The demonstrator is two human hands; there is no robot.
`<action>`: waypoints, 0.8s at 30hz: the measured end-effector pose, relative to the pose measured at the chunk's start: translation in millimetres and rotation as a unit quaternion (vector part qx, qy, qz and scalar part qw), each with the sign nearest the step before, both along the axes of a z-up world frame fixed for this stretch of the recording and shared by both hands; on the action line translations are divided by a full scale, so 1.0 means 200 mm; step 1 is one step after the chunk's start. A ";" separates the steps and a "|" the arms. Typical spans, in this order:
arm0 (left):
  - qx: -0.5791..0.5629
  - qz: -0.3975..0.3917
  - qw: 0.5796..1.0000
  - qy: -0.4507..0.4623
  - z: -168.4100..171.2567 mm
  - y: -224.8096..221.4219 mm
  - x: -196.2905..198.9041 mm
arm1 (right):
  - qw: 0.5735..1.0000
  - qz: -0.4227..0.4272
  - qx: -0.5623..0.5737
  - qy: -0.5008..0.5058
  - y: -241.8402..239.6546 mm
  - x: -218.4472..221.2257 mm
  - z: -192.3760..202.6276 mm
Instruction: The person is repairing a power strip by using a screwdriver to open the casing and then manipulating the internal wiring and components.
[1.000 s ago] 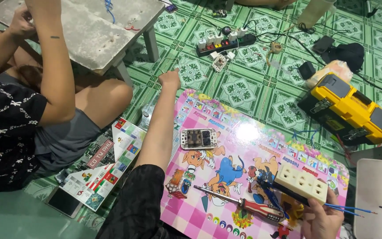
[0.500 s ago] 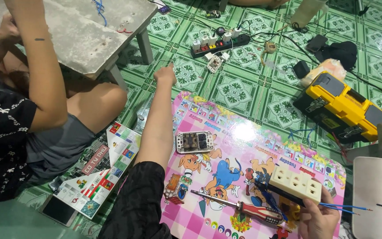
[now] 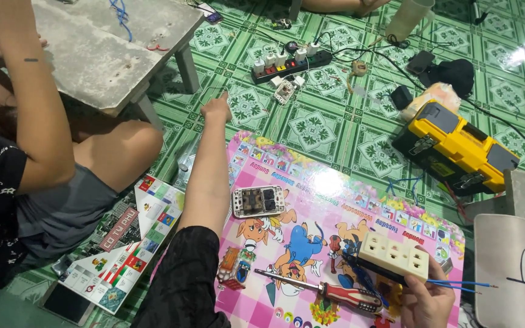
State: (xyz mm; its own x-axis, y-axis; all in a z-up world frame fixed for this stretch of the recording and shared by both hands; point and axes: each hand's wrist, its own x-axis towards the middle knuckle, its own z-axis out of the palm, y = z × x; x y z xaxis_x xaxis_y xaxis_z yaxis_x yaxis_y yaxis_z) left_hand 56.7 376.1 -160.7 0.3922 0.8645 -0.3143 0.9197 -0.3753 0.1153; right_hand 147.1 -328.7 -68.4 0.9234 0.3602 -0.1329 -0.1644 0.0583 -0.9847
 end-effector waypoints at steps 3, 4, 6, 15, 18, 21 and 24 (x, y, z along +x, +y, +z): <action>0.006 0.000 1.000 -0.009 -0.03 0.01 0.00 | 1.000 0.010 -0.002 -0.006 0.01 -0.02 0.04; 0.006 -0.001 1.000 -0.009 -0.04 0.01 0.00 | 1.000 0.010 -0.001 -0.006 0.03 -0.03 0.06; -0.001 0.004 1.000 -0.009 -0.05 0.02 -0.01 | 1.000 -0.003 -0.014 0.011 0.06 -0.06 0.10; -0.064 -0.028 0.997 0.018 0.03 -0.04 -0.04 | 1.000 0.005 -0.008 0.011 0.07 -0.07 0.13; -0.076 -0.037 0.996 0.030 0.05 -0.07 -0.05 | 1.000 0.012 -0.012 0.008 0.05 -0.05 0.09; -0.081 -0.030 0.996 0.014 0.00 -0.05 -0.05 | 1.000 0.012 -0.009 0.002 0.05 -0.06 0.09; -0.101 -0.056 0.993 -0.002 -0.12 0.02 -0.05 | 1.000 0.017 -0.003 0.006 0.05 -0.06 0.10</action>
State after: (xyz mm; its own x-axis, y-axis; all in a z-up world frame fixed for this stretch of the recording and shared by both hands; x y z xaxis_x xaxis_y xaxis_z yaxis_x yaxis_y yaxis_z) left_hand 46.2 379.5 -185.3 0.4832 0.7354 -0.4751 0.8733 -0.4434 0.2018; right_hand 134.7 -318.2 -48.1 0.9085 0.3913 -0.1468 -0.1790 0.0468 -0.9827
